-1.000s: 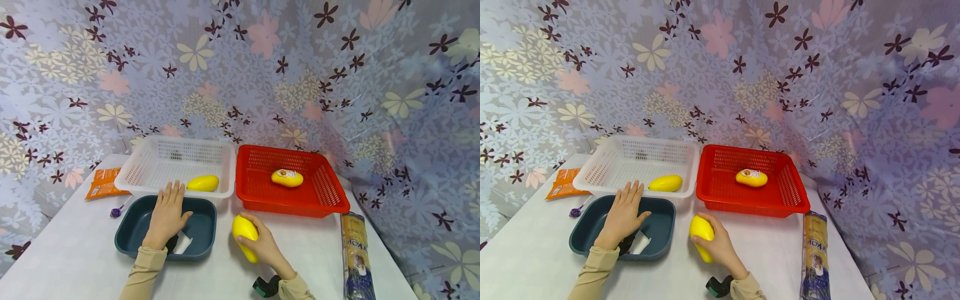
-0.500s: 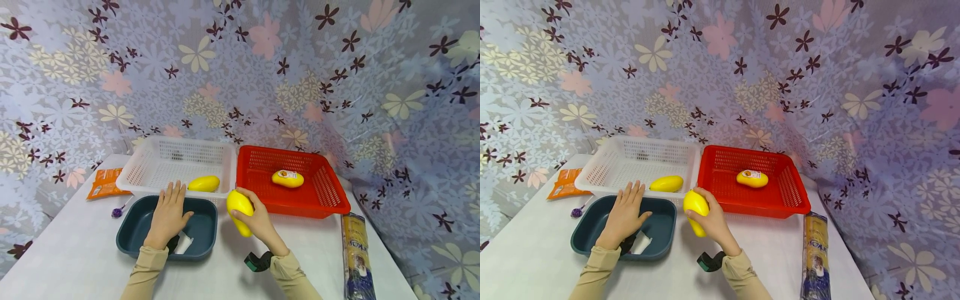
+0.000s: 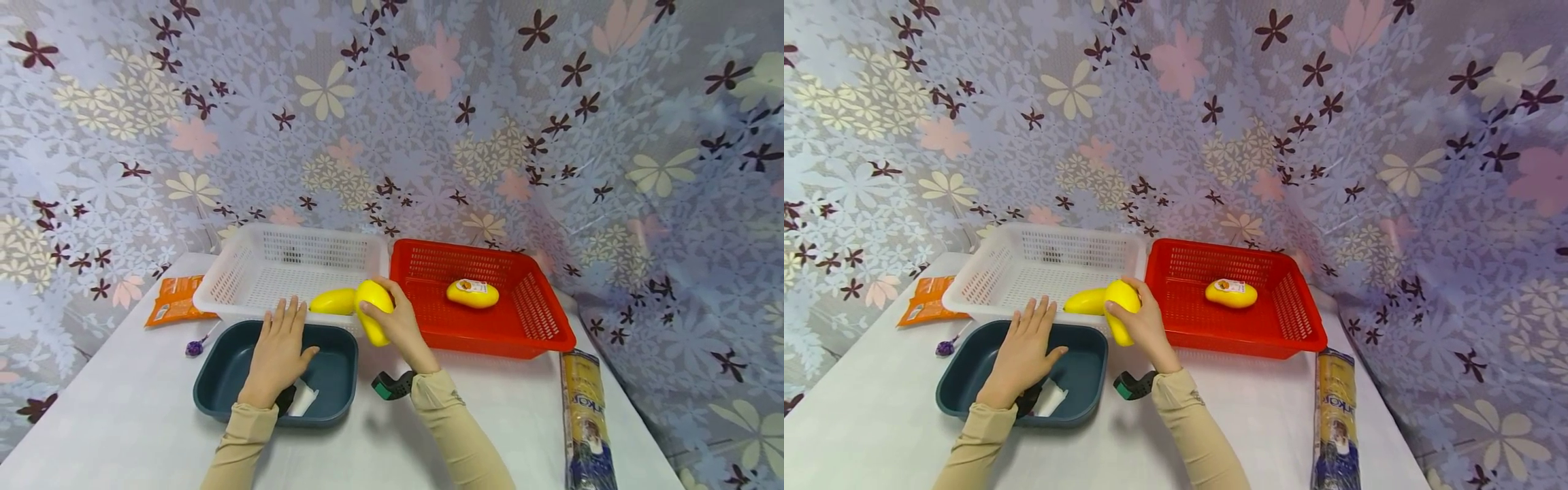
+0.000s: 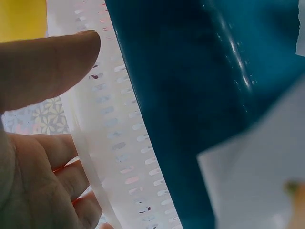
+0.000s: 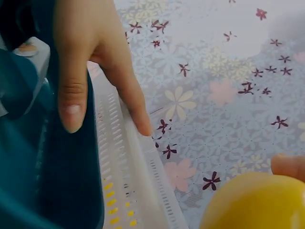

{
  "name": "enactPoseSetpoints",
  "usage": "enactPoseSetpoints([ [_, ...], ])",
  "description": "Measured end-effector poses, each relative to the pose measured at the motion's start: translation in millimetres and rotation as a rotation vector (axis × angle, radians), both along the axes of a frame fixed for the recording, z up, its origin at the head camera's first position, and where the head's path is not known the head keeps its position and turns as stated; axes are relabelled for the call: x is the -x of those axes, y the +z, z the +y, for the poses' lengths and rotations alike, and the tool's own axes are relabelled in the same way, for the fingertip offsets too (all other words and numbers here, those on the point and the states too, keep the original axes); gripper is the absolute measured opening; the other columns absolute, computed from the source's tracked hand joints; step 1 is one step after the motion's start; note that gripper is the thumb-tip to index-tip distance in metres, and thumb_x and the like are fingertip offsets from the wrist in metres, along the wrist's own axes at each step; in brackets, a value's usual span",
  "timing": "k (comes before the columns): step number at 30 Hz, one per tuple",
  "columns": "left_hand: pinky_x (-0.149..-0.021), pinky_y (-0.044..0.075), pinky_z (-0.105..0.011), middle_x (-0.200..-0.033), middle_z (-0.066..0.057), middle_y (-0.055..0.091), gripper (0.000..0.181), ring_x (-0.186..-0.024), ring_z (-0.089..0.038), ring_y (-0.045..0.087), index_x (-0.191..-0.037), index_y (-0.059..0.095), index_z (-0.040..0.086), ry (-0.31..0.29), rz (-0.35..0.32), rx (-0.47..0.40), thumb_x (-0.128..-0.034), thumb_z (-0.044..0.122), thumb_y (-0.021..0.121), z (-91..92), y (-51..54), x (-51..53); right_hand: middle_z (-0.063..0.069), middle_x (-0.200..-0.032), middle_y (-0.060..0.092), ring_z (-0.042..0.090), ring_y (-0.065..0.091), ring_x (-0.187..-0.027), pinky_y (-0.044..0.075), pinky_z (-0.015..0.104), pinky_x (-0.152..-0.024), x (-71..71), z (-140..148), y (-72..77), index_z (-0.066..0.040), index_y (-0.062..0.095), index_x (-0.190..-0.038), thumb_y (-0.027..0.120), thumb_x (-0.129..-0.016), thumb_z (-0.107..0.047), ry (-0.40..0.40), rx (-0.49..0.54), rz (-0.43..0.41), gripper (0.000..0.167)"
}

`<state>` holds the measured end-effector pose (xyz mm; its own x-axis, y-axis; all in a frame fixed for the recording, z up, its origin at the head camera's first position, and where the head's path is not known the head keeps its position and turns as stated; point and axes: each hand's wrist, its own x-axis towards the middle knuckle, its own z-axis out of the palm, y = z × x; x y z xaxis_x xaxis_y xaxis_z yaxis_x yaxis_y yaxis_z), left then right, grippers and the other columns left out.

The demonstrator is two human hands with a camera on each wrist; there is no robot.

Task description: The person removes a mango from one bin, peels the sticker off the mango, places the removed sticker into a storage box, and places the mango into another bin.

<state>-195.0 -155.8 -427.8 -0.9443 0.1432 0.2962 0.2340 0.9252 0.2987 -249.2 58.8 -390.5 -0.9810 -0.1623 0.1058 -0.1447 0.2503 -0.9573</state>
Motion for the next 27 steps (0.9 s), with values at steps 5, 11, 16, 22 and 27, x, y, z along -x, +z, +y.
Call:
enactPoseSetpoints([
  [5, -0.117, 0.015, -0.060, -0.156, -0.025, 0.024, 0.082, -0.146, -0.044, 0.019, -0.147, 0.031, -0.006, 0.006, 0.013, 0.010, -0.0855, 0.027, 0.073, -0.6, -1.2, 1.2, 0.011, -0.136, 0.050, 0.028, 0.051, -0.111, 0.050, 0.035, -0.088, 19.0, -17, 3.0, -0.016, 0.044, -0.142, 0.067, -0.089, -0.028, 0.005, 0.031, -0.001, 0.058],
  [11, -0.118, 0.014, -0.059, -0.157, -0.025, 0.025, 0.082, -0.147, -0.043, 0.018, -0.148, 0.031, -0.005, 0.008, 0.010, 0.007, -0.0856, 0.028, 0.073, -0.6, -3.6, 2.6, 0.010, -0.140, 0.048, 0.029, 0.050, -0.114, 0.048, 0.042, -0.097, 43.2, -34, 8.7, -0.016, 0.043, -0.144, 0.066, -0.090, -0.028, -0.024, 0.029, -0.049, 0.060],
  [16, -0.118, 0.014, -0.058, -0.157, -0.024, 0.025, 0.082, -0.147, -0.042, 0.019, -0.148, 0.031, -0.005, 0.013, 0.018, 0.015, -0.0853, 0.029, 0.073, -1.2, -5.1, 3.4, 0.010, -0.139, 0.049, 0.029, 0.051, -0.113, 0.047, 0.043, -0.096, 63.4, -46, 8.3, -0.017, 0.044, -0.143, 0.066, -0.091, -0.029, -0.051, 0.024, -0.080, 0.058],
  [22, -0.118, 0.015, -0.058, -0.157, -0.024, 0.025, 0.083, -0.147, -0.042, 0.019, -0.148, 0.031, -0.004, 0.016, 0.029, 0.017, -0.0850, 0.028, 0.074, -2.3, -6.5, 4.2, 0.011, -0.139, 0.050, 0.029, 0.051, -0.114, 0.046, 0.042, -0.097, 77.9, -61, 4.7, -0.013, 0.043, -0.144, 0.064, -0.093, -0.030, -0.064, 0.012, -0.118, 0.057],
  [27, -0.118, 0.015, -0.058, -0.157, -0.024, 0.026, 0.083, -0.147, -0.042, 0.019, -0.148, 0.031, -0.004, 0.011, 0.030, 0.009, -0.0848, 0.028, 0.074, -1.0, -6.7, 4.4, 0.012, -0.141, 0.048, 0.030, 0.050, -0.117, 0.044, 0.043, -0.101, 84.4, -68, -2.2, -0.013, 0.043, -0.145, 0.062, -0.095, -0.027, -0.072, 0.039, -0.147, 0.055],
])
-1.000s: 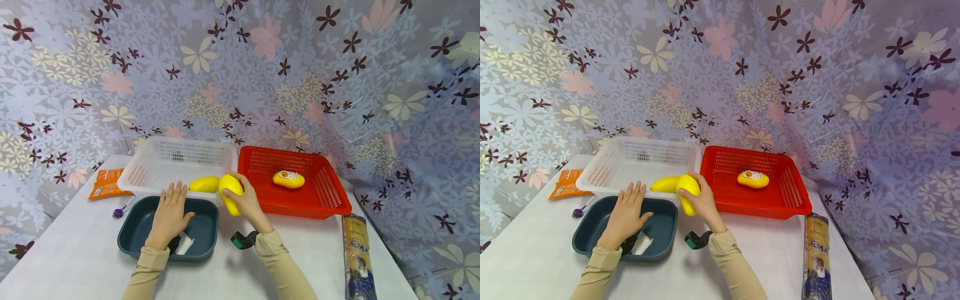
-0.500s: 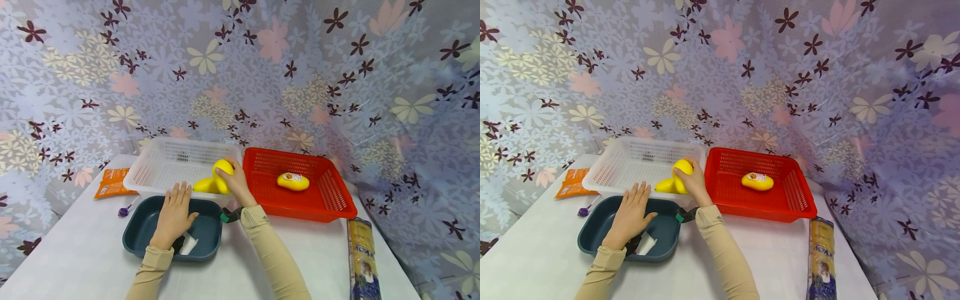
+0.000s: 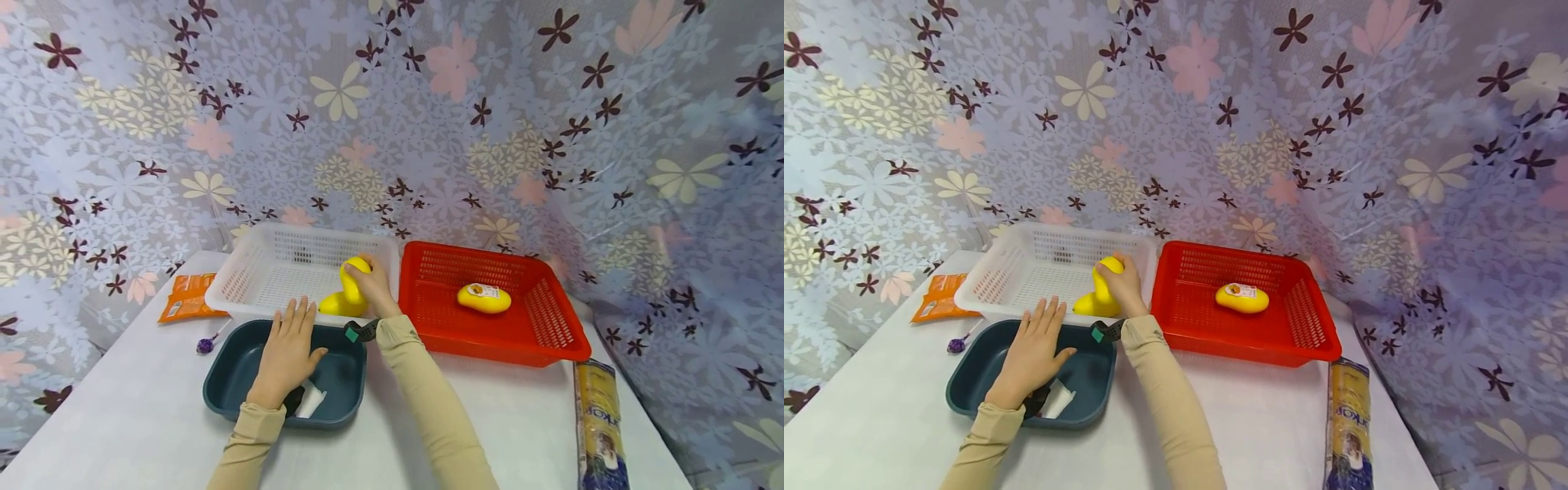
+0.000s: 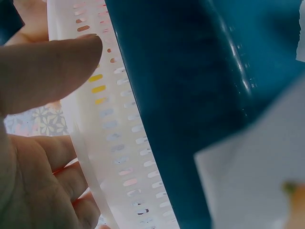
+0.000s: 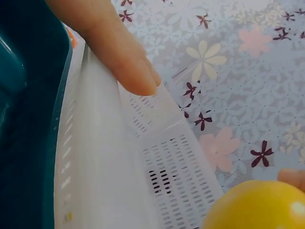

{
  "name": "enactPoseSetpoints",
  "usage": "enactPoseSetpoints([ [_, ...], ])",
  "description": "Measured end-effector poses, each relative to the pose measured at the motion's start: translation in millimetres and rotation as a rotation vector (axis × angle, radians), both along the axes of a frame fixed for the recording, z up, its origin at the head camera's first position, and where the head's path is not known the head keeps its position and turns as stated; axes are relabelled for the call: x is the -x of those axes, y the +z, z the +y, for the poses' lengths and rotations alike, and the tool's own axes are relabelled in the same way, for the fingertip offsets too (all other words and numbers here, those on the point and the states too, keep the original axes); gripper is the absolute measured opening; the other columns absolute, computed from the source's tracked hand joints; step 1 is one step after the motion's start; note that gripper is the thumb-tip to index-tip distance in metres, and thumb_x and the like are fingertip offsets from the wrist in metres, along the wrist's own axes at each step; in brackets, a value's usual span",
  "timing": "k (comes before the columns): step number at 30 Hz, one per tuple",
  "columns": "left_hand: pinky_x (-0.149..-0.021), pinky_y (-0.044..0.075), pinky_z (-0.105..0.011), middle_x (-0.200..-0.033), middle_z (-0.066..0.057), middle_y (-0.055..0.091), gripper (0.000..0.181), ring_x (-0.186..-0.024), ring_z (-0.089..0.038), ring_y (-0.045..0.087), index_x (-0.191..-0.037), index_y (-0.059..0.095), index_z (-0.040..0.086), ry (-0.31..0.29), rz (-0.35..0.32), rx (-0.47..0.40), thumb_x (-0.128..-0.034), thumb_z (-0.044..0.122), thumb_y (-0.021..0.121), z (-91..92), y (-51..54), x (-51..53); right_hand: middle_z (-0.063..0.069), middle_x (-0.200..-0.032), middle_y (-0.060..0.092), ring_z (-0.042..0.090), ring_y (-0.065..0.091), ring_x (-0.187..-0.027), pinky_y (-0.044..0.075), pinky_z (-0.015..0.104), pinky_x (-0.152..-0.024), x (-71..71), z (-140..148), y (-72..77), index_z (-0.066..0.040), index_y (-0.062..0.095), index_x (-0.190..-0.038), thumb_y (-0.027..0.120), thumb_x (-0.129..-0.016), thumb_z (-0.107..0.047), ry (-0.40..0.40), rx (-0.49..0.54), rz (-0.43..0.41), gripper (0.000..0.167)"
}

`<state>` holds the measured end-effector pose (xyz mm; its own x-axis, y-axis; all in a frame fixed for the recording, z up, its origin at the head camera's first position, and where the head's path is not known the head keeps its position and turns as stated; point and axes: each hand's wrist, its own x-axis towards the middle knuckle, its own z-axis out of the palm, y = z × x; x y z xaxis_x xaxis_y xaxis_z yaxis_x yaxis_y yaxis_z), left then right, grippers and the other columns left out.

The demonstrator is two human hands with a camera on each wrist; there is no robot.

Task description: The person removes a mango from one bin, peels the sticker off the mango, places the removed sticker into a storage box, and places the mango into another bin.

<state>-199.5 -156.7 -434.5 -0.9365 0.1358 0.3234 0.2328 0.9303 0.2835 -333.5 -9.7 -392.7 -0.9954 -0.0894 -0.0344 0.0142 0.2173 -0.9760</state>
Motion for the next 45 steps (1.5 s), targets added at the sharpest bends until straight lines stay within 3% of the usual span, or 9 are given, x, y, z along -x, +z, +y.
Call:
enactPoseSetpoints([
  [10, -0.118, 0.017, -0.058, -0.156, -0.023, 0.028, 0.083, -0.147, -0.041, 0.021, -0.148, 0.033, -0.003, -0.006, 0.019, 0.020, -0.0838, 0.029, 0.075, 4.9, -1.3, -0.3, 0.017, -0.151, 0.039, 0.035, 0.040, -0.137, 0.037, 0.050, -0.110, -0.7, 0, -9.2, -0.011, 0.046, -0.143, 0.062, -0.094, -0.026, 0.030, -0.050, -0.038, 0.053],
  [17, -0.118, 0.015, -0.057, -0.156, -0.023, 0.027, 0.084, -0.147, -0.040, 0.020, -0.148, 0.032, -0.005, 0.000, 0.023, 0.031, -0.0840, 0.029, 0.075, 4.0, -0.2, -0.1, 0.016, -0.151, 0.039, 0.035, 0.046, -0.132, 0.042, 0.047, -0.107, -5.2, 4, -5.2, -0.013, 0.047, -0.142, 0.060, -0.095, -0.026, 0.035, 0.030, -0.062, 0.051],
  [29, -0.118, 0.016, -0.058, -0.155, -0.024, 0.030, 0.084, -0.145, -0.042, 0.024, -0.147, 0.034, -0.004, 0.005, 0.038, 0.019, -0.0820, 0.026, 0.077, 1.9, -0.4, -2.1, 0.014, -0.150, 0.041, 0.035, 0.050, -0.130, 0.041, 0.046, -0.108, -17.2, 17, 1.9, -0.012, 0.047, -0.143, 0.060, -0.096, -0.024, 0.034, 0.062, -0.042, 0.050],
  [35, -0.118, 0.016, -0.058, -0.155, -0.024, 0.030, 0.085, -0.145, -0.042, 0.023, -0.147, 0.032, -0.006, 0.002, 0.028, 0.017, -0.0822, 0.027, 0.076, 3.1, -0.7, -2.7, 0.016, -0.145, 0.048, 0.032, 0.053, -0.128, 0.043, 0.045, -0.107, -29.8, 28, 3.0, -0.008, 0.050, -0.140, 0.059, -0.096, -0.020, 0.059, 0.082, 0.054, 0.046],
  [42, -0.118, 0.016, -0.058, -0.155, -0.024, 0.031, 0.085, -0.146, -0.042, 0.023, -0.147, 0.032, -0.006, -0.001, 0.024, 0.015, -0.0829, 0.028, 0.076, 2.4, -0.7, -2.6, 0.017, -0.138, 0.055, 0.033, 0.051, -0.129, 0.043, 0.047, -0.106, -55.2, 54, 4.4, -0.006, 0.055, -0.133, 0.061, -0.095, -0.017, 0.085, -0.010, 0.285, 0.040],
  [45, -0.118, 0.015, -0.057, -0.155, -0.024, 0.030, 0.085, -0.146, -0.042, 0.022, -0.148, 0.032, -0.005, 0.004, 0.022, 0.009, -0.0830, 0.028, 0.075, 1.7, -0.7, -1.8, 0.017, -0.138, 0.055, 0.035, 0.053, -0.126, 0.047, 0.048, -0.101, -67.2, 69, 6.8, -0.007, 0.055, -0.133, 0.062, -0.095, -0.017, 0.073, -0.041, 0.330, 0.041],
])
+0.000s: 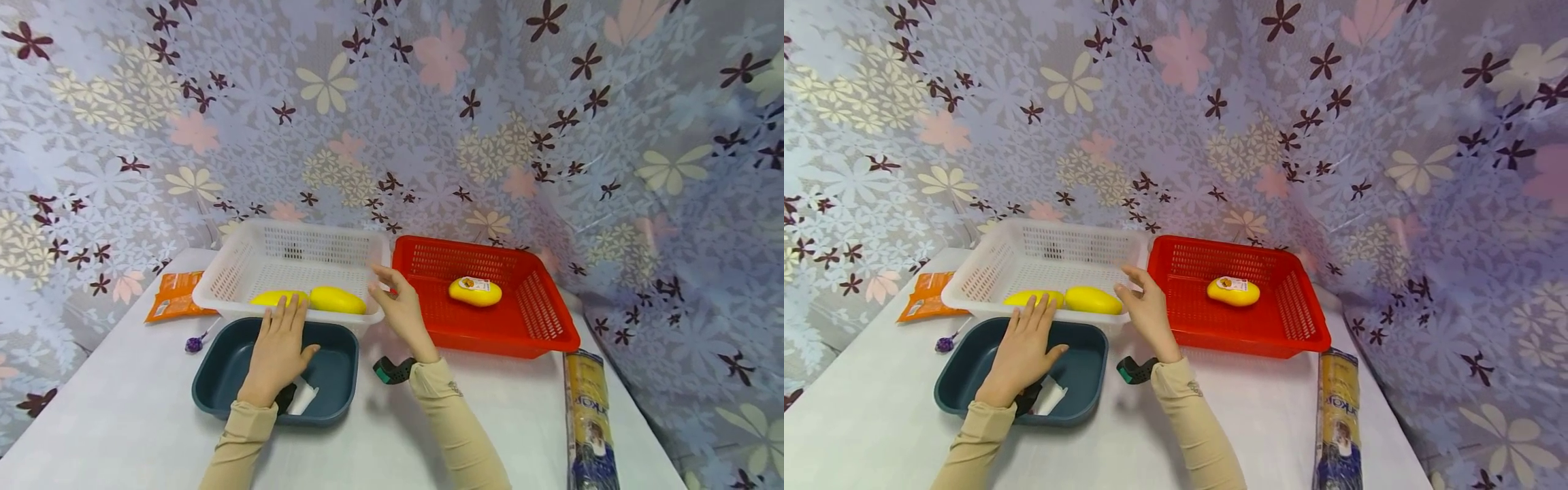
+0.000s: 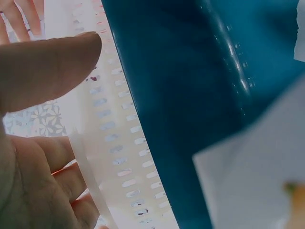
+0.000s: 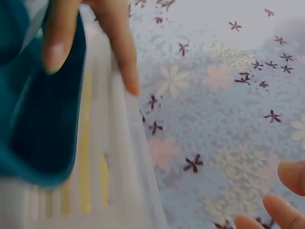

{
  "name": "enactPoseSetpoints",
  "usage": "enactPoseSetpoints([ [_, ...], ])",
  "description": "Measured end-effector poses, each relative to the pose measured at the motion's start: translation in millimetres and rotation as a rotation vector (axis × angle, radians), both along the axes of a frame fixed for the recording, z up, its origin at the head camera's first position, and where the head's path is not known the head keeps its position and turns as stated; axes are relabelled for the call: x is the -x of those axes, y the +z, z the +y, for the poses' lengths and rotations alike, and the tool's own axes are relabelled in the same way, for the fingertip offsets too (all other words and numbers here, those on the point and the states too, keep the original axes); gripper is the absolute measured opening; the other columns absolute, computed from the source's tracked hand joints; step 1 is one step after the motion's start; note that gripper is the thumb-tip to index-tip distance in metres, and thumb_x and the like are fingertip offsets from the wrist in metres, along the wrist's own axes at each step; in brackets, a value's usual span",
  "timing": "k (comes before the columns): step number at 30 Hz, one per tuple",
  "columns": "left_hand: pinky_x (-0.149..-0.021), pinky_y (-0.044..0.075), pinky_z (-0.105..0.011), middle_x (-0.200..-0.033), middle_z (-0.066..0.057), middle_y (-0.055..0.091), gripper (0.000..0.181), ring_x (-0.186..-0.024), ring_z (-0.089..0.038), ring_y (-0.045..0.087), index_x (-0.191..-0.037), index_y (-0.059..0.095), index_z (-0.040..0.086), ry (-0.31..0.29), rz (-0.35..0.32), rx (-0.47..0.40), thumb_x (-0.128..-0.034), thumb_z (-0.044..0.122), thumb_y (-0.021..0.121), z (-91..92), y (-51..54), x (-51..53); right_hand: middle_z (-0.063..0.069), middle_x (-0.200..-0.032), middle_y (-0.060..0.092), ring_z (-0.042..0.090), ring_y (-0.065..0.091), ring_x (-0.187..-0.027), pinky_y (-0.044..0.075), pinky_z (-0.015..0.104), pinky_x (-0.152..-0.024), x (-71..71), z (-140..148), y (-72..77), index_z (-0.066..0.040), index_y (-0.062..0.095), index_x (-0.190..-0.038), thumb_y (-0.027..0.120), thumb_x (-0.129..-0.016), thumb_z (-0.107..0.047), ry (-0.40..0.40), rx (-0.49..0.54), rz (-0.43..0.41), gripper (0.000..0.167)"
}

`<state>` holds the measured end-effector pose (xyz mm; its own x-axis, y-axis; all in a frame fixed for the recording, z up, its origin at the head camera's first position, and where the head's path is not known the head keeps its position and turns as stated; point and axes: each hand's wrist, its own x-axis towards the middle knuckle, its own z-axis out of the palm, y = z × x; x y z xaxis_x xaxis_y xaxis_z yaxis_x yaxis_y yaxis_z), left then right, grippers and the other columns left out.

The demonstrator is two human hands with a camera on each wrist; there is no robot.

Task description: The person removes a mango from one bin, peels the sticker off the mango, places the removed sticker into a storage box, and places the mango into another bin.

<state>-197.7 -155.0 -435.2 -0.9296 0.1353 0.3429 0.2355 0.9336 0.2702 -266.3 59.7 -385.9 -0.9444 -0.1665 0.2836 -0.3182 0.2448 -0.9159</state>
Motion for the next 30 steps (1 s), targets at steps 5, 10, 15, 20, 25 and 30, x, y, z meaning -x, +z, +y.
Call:
enactPoseSetpoints([
  [5, -0.118, 0.013, -0.058, -0.156, -0.024, 0.027, 0.086, -0.146, -0.042, 0.021, -0.148, 0.031, -0.005, -0.008, -0.008, -0.009, -0.0829, 0.027, 0.076, 0.7, 1.6, 0.2, 0.015, -0.138, 0.055, 0.035, 0.055, -0.123, 0.048, 0.049, -0.099, -15.0, 30, 1.0, -0.011, 0.054, -0.135, 0.064, -0.094, -0.021, -0.048, -0.055, 0.052, 0.044],
  [10, -0.118, 0.013, -0.058, -0.156, -0.024, 0.027, 0.084, -0.146, -0.043, 0.021, -0.147, 0.031, -0.006, -0.012, -0.015, -0.009, -0.0835, 0.028, 0.075, 1.0, 3.1, -1.0, 0.008, -0.137, 0.057, 0.028, 0.053, -0.127, 0.043, 0.050, -0.106, -28.2, 58, -3.5, -0.014, 0.055, -0.135, 0.065, -0.093, -0.025, -0.085, -0.110, 0.082, 0.044],
  [15, -0.116, 0.019, -0.060, -0.151, -0.025, 0.036, 0.071, -0.143, -0.045, 0.028, -0.143, 0.042, -0.003, -0.012, 0.025, -0.046, -0.0851, 0.025, 0.074, 0.5, 8.3, -2.3, 0.008, -0.136, 0.057, 0.028, 0.052, -0.128, 0.044, 0.050, -0.105, -43.5, 81, -11.2, -0.011, 0.056, -0.133, 0.066, -0.092, -0.021, -0.140, -0.199, 0.151, 0.043],
  [20, -0.111, 0.029, -0.061, -0.138, -0.025, 0.052, 0.053, -0.134, -0.047, 0.041, -0.132, 0.056, -0.002, -0.033, 0.123, -0.094, -0.0859, 0.018, 0.073, 2.8, 13.5, -2.4, 0.010, -0.137, 0.057, 0.028, 0.053, -0.126, 0.046, 0.050, -0.102, -57.2, 102, -18.6, -0.011, 0.057, -0.131, 0.068, -0.090, -0.016, -0.199, -0.282, 0.236, 0.042],
  [25, -0.110, 0.034, -0.058, -0.129, -0.022, 0.061, 0.043, -0.128, -0.045, 0.049, -0.124, 0.062, -0.002, -0.070, 0.185, -0.121, -0.0851, 0.013, 0.073, 7.9, 17.4, -4.1, 0.012, -0.137, 0.056, 0.032, 0.054, -0.123, 0.048, 0.053, -0.097, -70.4, 117, -24.7, -0.009, 0.058, -0.130, 0.071, -0.088, -0.015, -0.254, -0.330, 0.279, 0.044],
  [30, -0.108, 0.038, -0.056, -0.125, -0.020, 0.064, 0.038, -0.124, -0.043, 0.052, -0.120, 0.065, -0.001, -0.100, 0.217, -0.131, -0.0851, 0.012, 0.073, 14.2, 22.5, -8.2, 0.018, -0.136, 0.055, 0.038, 0.047, -0.128, 0.040, 0.061, -0.101, -75.8, 129, -29.5, -0.003, 0.058, -0.129, 0.074, -0.084, -0.012, -0.330, -0.455, 0.383, 0.049],
])
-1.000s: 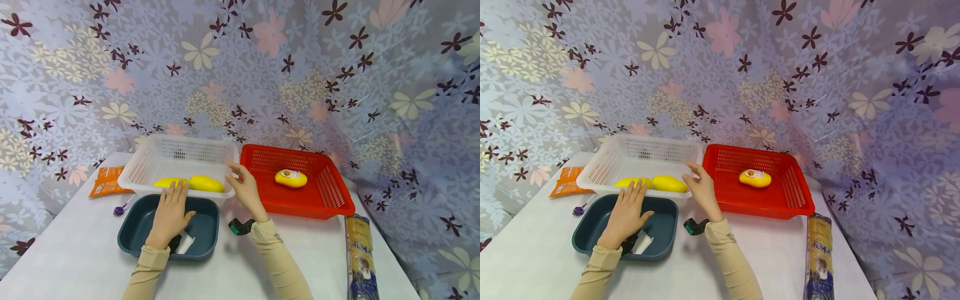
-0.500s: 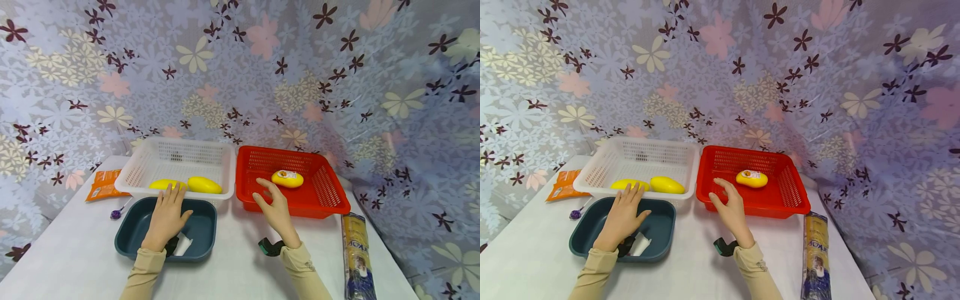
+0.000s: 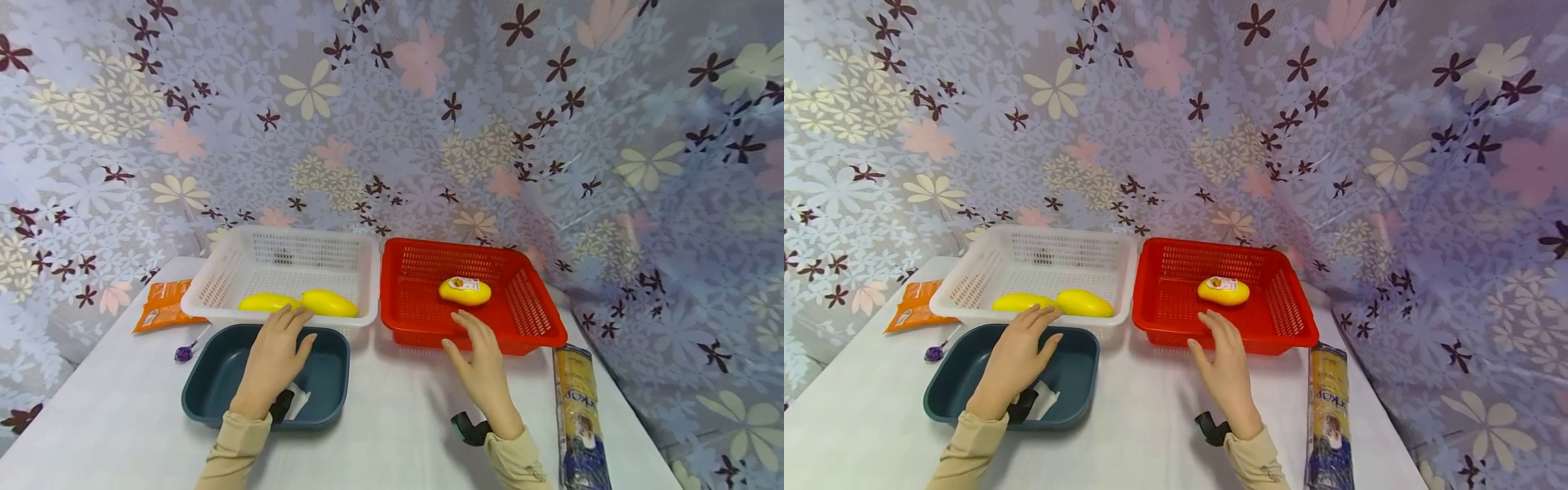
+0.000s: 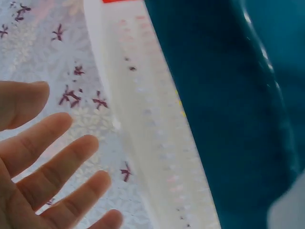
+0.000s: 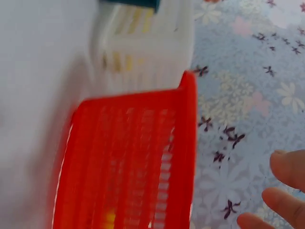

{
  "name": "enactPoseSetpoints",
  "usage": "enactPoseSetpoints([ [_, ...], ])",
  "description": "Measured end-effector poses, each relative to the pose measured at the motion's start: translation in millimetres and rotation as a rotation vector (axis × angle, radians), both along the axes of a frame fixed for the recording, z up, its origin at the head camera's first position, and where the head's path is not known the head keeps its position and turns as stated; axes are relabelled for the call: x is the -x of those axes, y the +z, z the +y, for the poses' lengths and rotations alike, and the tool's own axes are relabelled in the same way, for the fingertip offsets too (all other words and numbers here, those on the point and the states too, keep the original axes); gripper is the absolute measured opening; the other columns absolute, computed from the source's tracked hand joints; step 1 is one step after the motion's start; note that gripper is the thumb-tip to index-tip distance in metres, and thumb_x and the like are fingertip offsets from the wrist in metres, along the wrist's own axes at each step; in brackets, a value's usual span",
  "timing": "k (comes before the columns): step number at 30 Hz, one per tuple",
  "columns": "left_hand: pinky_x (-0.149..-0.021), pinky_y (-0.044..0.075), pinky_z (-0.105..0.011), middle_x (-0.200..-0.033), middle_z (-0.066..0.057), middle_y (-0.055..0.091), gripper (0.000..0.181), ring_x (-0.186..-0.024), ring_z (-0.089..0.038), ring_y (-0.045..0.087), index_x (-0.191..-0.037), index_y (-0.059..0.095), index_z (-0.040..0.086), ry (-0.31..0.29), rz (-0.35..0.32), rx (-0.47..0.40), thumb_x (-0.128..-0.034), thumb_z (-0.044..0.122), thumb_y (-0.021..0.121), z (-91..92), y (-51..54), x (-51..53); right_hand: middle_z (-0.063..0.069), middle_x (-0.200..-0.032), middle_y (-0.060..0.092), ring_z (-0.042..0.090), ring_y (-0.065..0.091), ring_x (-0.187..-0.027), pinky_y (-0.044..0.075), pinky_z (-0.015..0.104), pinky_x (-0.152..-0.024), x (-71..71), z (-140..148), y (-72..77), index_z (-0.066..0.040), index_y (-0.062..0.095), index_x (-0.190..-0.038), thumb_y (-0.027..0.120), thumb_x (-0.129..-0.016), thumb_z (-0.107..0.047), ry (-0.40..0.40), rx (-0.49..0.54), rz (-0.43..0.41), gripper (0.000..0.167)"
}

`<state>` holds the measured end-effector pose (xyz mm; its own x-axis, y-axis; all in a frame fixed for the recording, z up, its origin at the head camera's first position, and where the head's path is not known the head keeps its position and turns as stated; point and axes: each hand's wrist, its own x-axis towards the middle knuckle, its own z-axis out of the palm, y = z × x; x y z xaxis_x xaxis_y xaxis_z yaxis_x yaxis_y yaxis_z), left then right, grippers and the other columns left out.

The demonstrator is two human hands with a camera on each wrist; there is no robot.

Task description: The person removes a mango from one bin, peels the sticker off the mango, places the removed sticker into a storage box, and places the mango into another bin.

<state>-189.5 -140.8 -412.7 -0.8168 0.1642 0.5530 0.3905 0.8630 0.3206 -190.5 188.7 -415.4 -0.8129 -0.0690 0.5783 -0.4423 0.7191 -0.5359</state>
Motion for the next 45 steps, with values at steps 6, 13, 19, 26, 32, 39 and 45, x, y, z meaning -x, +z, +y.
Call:
enactPoseSetpoints([
  [6, -0.102, 0.045, -0.049, -0.122, -0.017, 0.065, 0.036, -0.118, -0.037, 0.058, -0.119, 0.066, 0.002, -0.046, -0.003, -0.023, -0.0854, 0.014, 0.073, 12.2, 7.1, -5.5, 0.024, -0.137, 0.052, 0.042, 0.043, -0.131, 0.034, 0.063, -0.104, 1.9, 17, -7.7, 0.001, 0.057, -0.129, 0.078, -0.080, -0.009, -0.106, -0.119, 0.072, 0.054],
  [13, -0.097, 0.049, -0.046, -0.122, -0.013, 0.066, 0.035, -0.114, -0.032, 0.061, -0.118, 0.067, 0.006, -0.086, -0.069, -0.007, -0.0853, 0.017, 0.074, 27.1, 6.9, -10.7, 0.030, -0.140, 0.048, 0.047, 0.042, -0.131, 0.028, 0.065, -0.109, 7.1, 25, -19.0, 0.004, 0.055, -0.130, 0.078, -0.080, -0.014, -0.195, -0.206, 0.075, 0.057],
  [19, -0.096, 0.051, -0.043, -0.118, -0.011, 0.068, 0.035, -0.111, -0.028, 0.062, -0.117, 0.068, 0.007, -0.127, -0.087, -0.023, -0.0843, 0.017, 0.075, 35.8, 4.8, -16.0, 0.033, -0.144, 0.041, 0.049, 0.035, -0.136, 0.020, 0.065, -0.113, 6.1, 19, -28.5, 0.009, 0.048, -0.135, 0.072, -0.086, -0.023, -0.301, -0.213, -0.013, 0.064],
  [26, -0.098, 0.050, -0.040, -0.120, -0.005, 0.068, 0.033, -0.114, -0.023, 0.062, -0.118, 0.069, 0.010, -0.162, -0.190, -0.034, -0.0865, 0.019, 0.073, 44.8, 5.9, -18.8, 0.040, -0.147, 0.030, 0.054, 0.028, -0.138, 0.025, 0.065, -0.111, 10.6, 13, -49.4, 0.015, 0.035, -0.141, 0.071, -0.085, -0.037, -0.386, -0.413, 0.026, 0.085],
  [32, -0.099, 0.049, -0.041, -0.124, -0.004, 0.066, 0.036, -0.116, -0.021, 0.060, -0.124, 0.066, 0.013, -0.188, -0.286, -0.109, -0.0891, 0.022, 0.070, 54.2, 12.9, -18.2, 0.040, -0.147, 0.029, 0.054, 0.028, -0.138, 0.027, 0.064, -0.111, 12.5, 11, -55.5, 0.015, 0.032, -0.142, 0.075, -0.082, -0.036, -0.396, -0.458, 0.077, 0.091],
  [39, -0.110, 0.039, -0.047, -0.140, -0.006, 0.056, 0.048, -0.131, -0.027, 0.050, -0.138, 0.054, 0.012, -0.336, -0.372, -0.200, -0.0926, 0.025, 0.065, 79.2, 29.8, -5.6, 0.040, -0.147, 0.030, 0.053, 0.030, -0.138, 0.029, 0.063, -0.110, 12.2, 11, -56.7, 0.015, 0.032, -0.143, 0.079, -0.079, -0.032, -0.413, -0.468, 0.085, 0.091],
  [45, -0.112, 0.037, -0.049, -0.146, -0.007, 0.049, 0.056, -0.135, -0.028, 0.045, -0.142, 0.048, 0.014, -0.427, -0.411, -0.294, -0.0918, 0.031, 0.066, 101.6, 49.1, 17.6, 0.039, -0.146, 0.034, 0.052, 0.035, -0.135, 0.032, 0.062, -0.108, 12.4, 14, -57.3, 0.014, 0.036, -0.141, 0.083, -0.074, -0.028, -0.428, -0.476, 0.137, 0.092],
])
